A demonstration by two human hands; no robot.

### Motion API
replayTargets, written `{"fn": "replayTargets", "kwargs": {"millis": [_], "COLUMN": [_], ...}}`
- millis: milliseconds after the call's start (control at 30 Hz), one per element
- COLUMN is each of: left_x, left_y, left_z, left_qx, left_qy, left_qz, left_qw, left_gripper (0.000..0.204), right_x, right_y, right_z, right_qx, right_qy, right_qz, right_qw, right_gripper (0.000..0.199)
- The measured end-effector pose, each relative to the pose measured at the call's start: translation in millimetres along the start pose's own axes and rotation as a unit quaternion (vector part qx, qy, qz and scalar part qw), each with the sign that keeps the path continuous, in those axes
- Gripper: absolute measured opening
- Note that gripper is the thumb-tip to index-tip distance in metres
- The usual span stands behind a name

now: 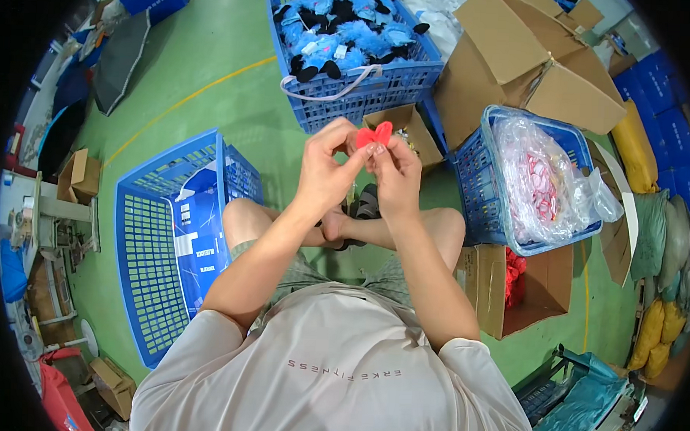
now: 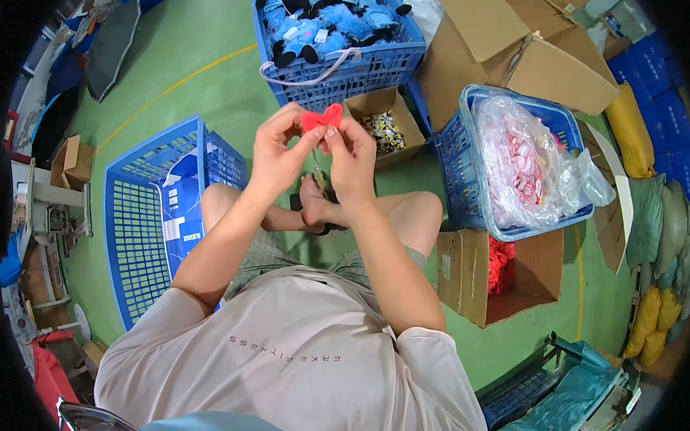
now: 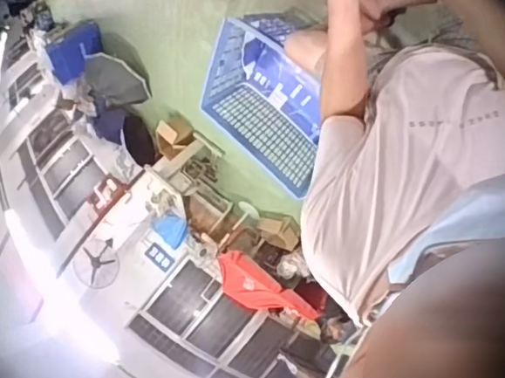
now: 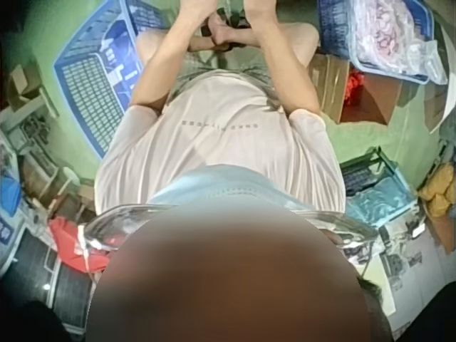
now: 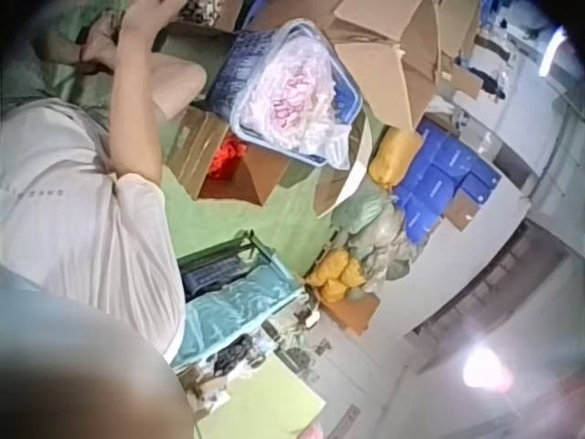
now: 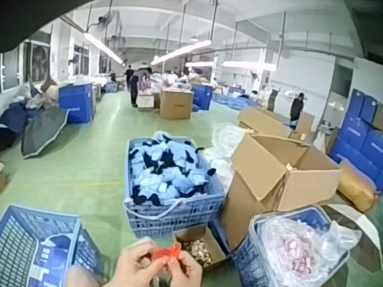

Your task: Assembling small pink and red decorative components in a factory setting.

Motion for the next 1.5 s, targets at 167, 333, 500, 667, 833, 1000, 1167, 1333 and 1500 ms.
{"fn": "replayTargets", "kwargs": {"millis": [167,333,500,667,833,1000,1167,1333,1500], "left_x": [-2,-3,-16,-24,-17,-16,-27,-37,-26], "left_y": [-5,-4,-7,-7,-5,-5,-11,-19,-16], "left_z": [2,6,-3,-7,2,3,-13,-24,-14], "left_qx": [-0.01,0.003,-0.022,-0.001,0.006,-0.005,-0.028,-0.116,-0.099], "left_qy": [-0.017,0.0,-0.005,-0.019,-0.04,-0.07,-0.048,-0.066,-0.086], "left_qz": [0.005,-0.009,0.002,0.012,0.012,0.014,0.012,0.096,0.071], "left_qw": [1.0,1.0,1.0,1.0,0.999,0.997,0.998,0.986,0.989], "left_gripper": [0.001,0.003,0.006,0.007,0.006,0.007,0.008,0.007,0.006], "right_x": [5,0,-2,1,0,-2,-3,3,3], "right_y": [-18,-21,-18,-15,-18,-19,-16,-12,-11], "right_z": [8,22,17,5,2,0,-6,-15,-11], "right_qx": [0.05,0.044,-0.016,-0.104,-0.104,-0.102,-0.128,-0.216,-0.181], "right_qy": [0.095,0.092,0.006,-0.085,-0.079,-0.077,-0.115,-0.196,-0.174], "right_qz": [0.055,0.051,0.054,0.04,0.047,0.043,0.031,-0.02,-0.002], "right_qw": [0.993,0.993,0.998,0.99,0.99,0.991,0.985,0.956,0.968], "right_gripper": [0.009,0.009,0.007,0.005,0.005,0.005,0.006,0.007,0.006]}}
Point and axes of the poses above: each hand's wrist, its own y-axis towards the middle knuckle, its own x-axis out of the palm, z = x × y, the point moved 3 cm from there along y, towards the middle knuckle, and after that the axes turned 13 degrees about z, right-handed, at the moved point
